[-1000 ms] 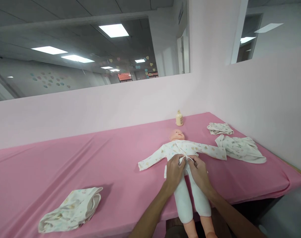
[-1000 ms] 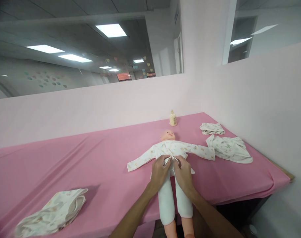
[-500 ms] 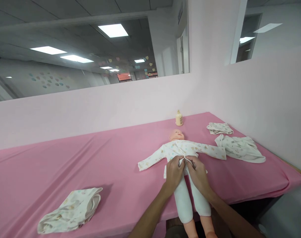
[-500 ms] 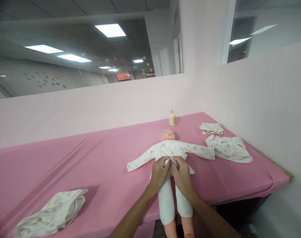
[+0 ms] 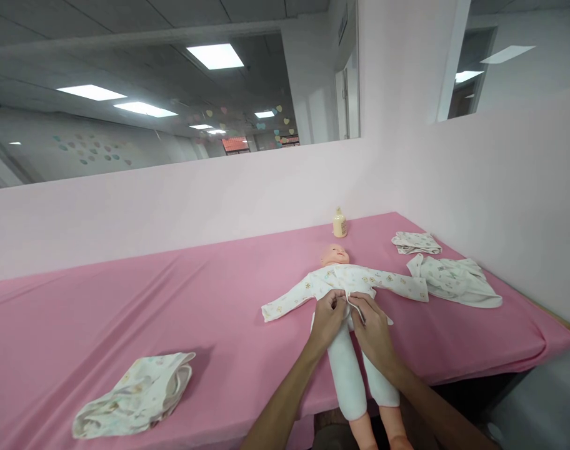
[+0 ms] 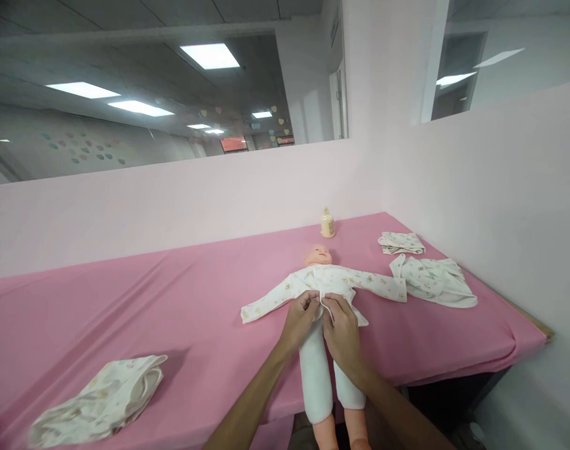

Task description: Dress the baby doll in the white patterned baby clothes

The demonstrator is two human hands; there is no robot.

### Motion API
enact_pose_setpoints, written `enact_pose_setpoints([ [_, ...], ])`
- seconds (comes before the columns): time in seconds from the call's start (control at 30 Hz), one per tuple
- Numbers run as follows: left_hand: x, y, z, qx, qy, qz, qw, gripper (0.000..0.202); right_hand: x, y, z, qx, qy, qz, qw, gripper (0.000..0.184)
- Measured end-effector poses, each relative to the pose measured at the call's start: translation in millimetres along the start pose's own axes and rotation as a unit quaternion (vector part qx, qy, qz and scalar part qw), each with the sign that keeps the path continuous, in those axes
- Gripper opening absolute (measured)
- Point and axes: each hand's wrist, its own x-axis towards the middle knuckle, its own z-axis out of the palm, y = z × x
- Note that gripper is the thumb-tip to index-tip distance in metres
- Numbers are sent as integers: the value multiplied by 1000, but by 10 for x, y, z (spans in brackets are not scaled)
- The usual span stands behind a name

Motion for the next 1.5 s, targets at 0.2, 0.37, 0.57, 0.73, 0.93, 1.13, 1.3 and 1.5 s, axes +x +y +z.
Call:
enact_pose_setpoints([
  [0.2,34,-30,-4,3,-21,-9,1000,21,23,-19,-35,66,-3,78,995,29],
  [0.37,25,-69,21,-9,0,-41,999,25,36,-13,-51,87,-12,110,990,29],
  [0.57,2,-30,21,-35,13,-33,999,28,-7,6,-18,36,-9,36,999,30],
  [0.73,10,-24,25,-37,27,-30,998,24,-57,28,21,-23,-8,-23,999,31],
  [0.93,5,-33,46,-46,46,-19,998,18,-62,15,24,-39,-6,-36,999,31],
  [1.13,-14,-40,69,39,60,14,997,17,-46,-10,-7,-11,-20,-16,1000,24],
  [1.3,-17,-47,64,84,59,31,994,18,-46,-22,-24,13,-22,-10,1000,25],
  [1.5,-26,-30,59,79,54,24,995,18,-63,29,-9,7,-26,22,999,33],
])
